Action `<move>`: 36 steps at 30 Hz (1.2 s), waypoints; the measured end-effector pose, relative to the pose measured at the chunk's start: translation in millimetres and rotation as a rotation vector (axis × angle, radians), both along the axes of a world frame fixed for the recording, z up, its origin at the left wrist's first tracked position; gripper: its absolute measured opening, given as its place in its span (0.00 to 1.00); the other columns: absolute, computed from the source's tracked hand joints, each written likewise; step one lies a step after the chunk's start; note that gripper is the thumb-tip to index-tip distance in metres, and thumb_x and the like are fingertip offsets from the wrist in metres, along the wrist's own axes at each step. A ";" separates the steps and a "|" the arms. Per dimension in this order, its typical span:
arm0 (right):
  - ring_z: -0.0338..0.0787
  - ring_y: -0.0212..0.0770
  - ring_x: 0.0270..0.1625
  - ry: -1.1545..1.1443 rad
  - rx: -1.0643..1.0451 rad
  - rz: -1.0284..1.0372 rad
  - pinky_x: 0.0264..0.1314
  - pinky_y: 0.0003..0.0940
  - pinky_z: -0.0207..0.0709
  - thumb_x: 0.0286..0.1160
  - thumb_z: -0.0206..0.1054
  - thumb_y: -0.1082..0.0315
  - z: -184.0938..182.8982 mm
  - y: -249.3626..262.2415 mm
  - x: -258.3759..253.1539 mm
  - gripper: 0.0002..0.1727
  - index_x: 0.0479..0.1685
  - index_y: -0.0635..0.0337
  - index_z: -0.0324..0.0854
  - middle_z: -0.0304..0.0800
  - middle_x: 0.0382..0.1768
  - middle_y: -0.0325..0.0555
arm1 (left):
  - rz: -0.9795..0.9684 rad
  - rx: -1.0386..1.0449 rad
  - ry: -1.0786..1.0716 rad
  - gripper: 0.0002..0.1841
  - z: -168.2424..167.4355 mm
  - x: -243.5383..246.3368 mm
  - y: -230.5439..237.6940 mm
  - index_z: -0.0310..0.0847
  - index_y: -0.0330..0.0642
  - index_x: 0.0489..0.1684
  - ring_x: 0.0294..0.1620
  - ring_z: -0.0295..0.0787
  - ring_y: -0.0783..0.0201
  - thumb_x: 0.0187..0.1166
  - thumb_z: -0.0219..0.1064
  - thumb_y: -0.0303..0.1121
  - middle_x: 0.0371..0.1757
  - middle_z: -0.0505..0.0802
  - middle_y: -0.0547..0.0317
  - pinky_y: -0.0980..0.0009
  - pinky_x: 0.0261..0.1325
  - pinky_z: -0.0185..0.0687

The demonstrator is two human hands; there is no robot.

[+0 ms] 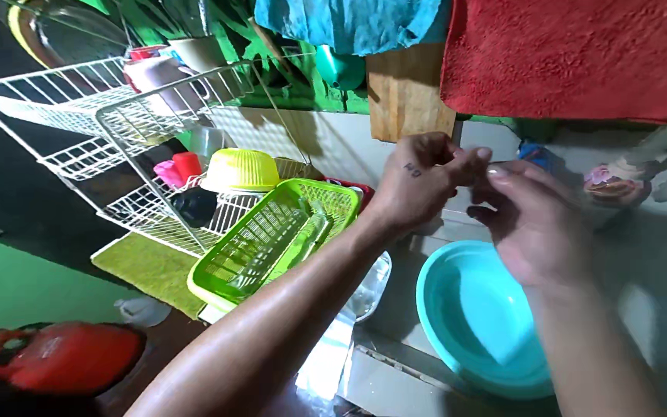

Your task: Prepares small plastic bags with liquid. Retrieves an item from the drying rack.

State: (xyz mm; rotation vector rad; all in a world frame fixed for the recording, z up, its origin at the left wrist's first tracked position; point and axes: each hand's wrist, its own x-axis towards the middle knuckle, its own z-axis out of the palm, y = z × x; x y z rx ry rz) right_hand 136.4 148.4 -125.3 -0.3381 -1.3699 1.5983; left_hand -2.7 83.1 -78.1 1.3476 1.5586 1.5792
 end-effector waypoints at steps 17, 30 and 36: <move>0.77 0.34 0.25 -0.701 -0.147 -0.448 0.31 0.32 0.75 0.83 0.63 0.68 -152.3 74.1 108.3 0.09 0.37 0.64 0.82 0.80 0.26 0.42 | -0.266 -0.637 0.313 0.11 -143.0 76.5 96.7 0.89 0.36 0.48 0.39 0.93 0.56 0.82 0.70 0.36 0.41 0.94 0.48 0.53 0.50 0.89; 0.68 0.62 0.85 -0.730 0.717 -0.574 0.80 0.62 0.68 0.87 0.53 0.54 -64.8 92.9 84.1 0.27 0.77 0.58 0.77 0.64 0.85 0.64 | -0.211 -0.640 -0.050 0.10 -99.7 78.8 130.1 0.82 0.35 0.49 0.37 0.83 0.61 0.87 0.61 0.34 0.39 0.86 0.52 0.60 0.41 0.82; 0.74 0.56 0.81 -0.737 0.778 -0.522 0.75 0.56 0.76 0.75 0.66 0.56 -63.3 95.1 103.0 0.15 0.48 0.59 0.86 0.69 0.83 0.59 | -0.226 -0.596 -0.124 0.11 -104.2 85.6 117.4 0.81 0.31 0.50 0.37 0.82 0.55 0.87 0.59 0.32 0.39 0.86 0.45 0.55 0.41 0.79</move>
